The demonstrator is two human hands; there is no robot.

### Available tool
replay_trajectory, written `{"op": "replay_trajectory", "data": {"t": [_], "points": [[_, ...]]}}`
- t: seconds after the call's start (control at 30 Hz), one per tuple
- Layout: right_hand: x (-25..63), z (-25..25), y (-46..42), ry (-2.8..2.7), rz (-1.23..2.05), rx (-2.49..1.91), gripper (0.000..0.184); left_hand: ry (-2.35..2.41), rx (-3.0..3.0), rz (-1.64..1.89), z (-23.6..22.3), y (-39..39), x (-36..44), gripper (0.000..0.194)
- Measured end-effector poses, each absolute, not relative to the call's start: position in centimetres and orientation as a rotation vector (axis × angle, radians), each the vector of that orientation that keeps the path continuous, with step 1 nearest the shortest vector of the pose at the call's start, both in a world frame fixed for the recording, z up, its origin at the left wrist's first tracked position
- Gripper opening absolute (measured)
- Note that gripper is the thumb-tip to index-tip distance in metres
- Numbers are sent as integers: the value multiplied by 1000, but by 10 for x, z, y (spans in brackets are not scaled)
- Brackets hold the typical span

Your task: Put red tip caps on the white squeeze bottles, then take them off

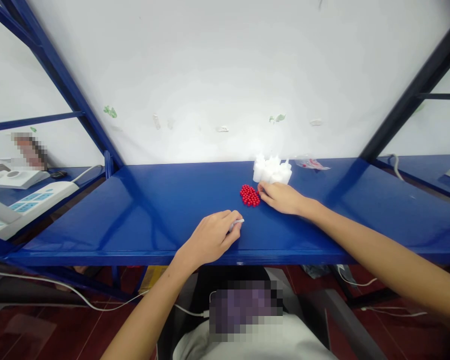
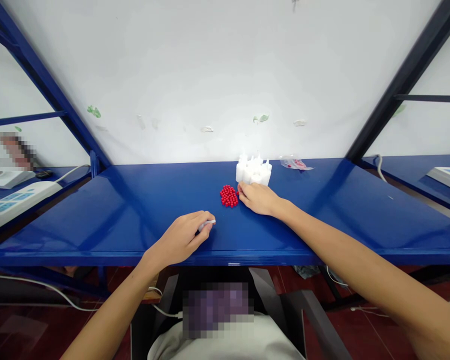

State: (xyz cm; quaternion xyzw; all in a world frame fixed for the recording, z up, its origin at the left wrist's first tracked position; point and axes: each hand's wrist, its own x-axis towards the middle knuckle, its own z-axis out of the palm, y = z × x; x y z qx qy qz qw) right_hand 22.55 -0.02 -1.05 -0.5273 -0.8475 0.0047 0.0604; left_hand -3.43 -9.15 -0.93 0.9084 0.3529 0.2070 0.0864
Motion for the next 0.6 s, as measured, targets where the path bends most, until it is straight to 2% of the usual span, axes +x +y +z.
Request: {"op": "replay_trajectory", "data": {"t": [0.47, 0.6], "points": [[218, -14, -1, -2430, -17, -1537, 26, 1074, 2670, 598, -10, -91, -34, 26], [213, 0, -20, -2406, 111, -1259, 29, 1091, 2621, 638, -8, -93, -35, 23]]}}
